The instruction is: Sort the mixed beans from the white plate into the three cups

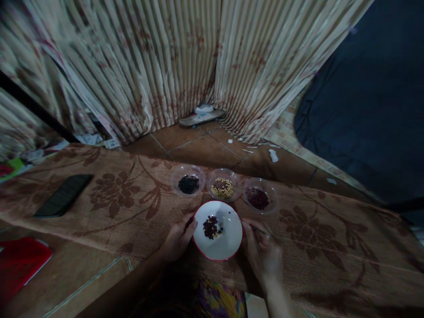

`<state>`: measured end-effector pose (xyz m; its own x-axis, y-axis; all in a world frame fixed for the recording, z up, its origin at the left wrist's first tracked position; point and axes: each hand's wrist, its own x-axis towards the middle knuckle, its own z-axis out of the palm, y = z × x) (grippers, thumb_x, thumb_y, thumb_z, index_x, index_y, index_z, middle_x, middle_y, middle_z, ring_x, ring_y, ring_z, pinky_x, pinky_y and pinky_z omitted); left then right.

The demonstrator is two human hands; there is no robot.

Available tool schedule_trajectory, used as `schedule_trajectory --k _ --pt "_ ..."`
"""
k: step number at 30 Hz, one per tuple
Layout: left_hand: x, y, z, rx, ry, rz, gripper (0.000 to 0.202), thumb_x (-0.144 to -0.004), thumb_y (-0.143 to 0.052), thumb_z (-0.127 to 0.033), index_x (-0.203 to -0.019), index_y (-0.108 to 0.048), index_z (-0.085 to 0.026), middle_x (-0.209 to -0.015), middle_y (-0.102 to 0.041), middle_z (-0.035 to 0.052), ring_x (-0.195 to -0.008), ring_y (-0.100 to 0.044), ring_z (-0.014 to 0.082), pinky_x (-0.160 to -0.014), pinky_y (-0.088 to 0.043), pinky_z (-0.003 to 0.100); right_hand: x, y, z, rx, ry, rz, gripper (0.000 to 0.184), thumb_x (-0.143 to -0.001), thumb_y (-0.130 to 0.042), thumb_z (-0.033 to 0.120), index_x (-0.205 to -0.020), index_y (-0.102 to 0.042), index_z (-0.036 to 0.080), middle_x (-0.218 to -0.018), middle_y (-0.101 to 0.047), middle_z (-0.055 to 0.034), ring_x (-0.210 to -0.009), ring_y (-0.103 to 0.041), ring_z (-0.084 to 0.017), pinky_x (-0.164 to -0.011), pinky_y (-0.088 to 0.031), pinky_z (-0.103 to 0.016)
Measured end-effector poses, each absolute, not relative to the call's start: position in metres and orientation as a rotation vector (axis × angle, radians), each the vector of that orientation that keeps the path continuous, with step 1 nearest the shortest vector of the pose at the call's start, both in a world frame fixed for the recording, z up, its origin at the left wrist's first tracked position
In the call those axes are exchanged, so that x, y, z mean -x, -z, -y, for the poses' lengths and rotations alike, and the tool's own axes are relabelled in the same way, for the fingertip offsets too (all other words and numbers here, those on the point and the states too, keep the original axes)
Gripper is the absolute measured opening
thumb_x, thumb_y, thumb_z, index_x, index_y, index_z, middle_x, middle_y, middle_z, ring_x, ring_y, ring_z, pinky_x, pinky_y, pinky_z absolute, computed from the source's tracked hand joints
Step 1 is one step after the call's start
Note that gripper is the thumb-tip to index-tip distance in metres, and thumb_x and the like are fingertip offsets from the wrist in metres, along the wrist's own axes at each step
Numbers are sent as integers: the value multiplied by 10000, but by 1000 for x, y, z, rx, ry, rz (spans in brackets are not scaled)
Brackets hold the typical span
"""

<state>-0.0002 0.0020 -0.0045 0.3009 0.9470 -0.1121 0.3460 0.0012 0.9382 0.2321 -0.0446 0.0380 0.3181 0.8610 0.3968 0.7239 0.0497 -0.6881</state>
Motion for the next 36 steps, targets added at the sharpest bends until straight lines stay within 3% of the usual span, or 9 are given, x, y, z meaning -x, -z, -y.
schedule_trajectory --k 6,11,14,20,24,36 --pt "1 4 -3 -1546 -766 -1216 349 -911 -426 -350 -1205 -538 -199 -1030 -697 39 -873 -641 185 -789 -470 267 -280 -62 27 1776 142 1195 299 -771 -619 425 -808 -697 139 -785 -699 -95 -737 -658 -225 -679 -503 -328" --pt "1 4 -3 -1539 -764 -1209 349 -912 -423 -351 -1199 -541 -193 -1012 -701 42 -875 -642 189 -787 -471 270 -288 -55 26 1837 165 1066 329 -757 -625 425 -797 -703 108 -796 -704 -128 -761 -663 -251 -702 -505 -352" --pt "0 4 -3 -1548 -770 -1211 343 -910 -427 -345 -1194 -543 -193 -1009 -696 43 -861 -639 185 -779 -471 268 -272 -48 31 1750 86 1074 305 -752 -629 427 -781 -692 130 -808 -701 -110 -796 -658 -240 -769 -501 -374" --pt "0 6 -2 -1554 -772 -1214 332 -918 -416 -350 -1181 -546 -194 -993 -693 44 -859 -636 181 -782 -466 265 -229 -33 47 1719 -288 1086 262 -750 -642 412 -805 -686 160 -828 -704 -85 -756 -661 -204 -688 -526 -316" --pt "0 7 -2 -1555 -744 -1216 339 -916 -417 -355 -1184 -546 -193 -982 -696 45 -854 -638 182 -760 -470 258 -214 -25 54 1720 -484 1250 250 -790 -598 416 -839 -687 187 -884 -702 -74 -805 -658 -200 -714 -527 -317" --pt "1 3 -2 -1555 -748 -1211 350 -915 -416 -358 -1198 -540 -192 -992 -687 50 -853 -632 180 -778 -474 263 -205 -27 48 1646 -357 1616 190 -861 -527 326 -831 -669 203 -867 -693 -52 -828 -648 -184 -740 -504 -302"
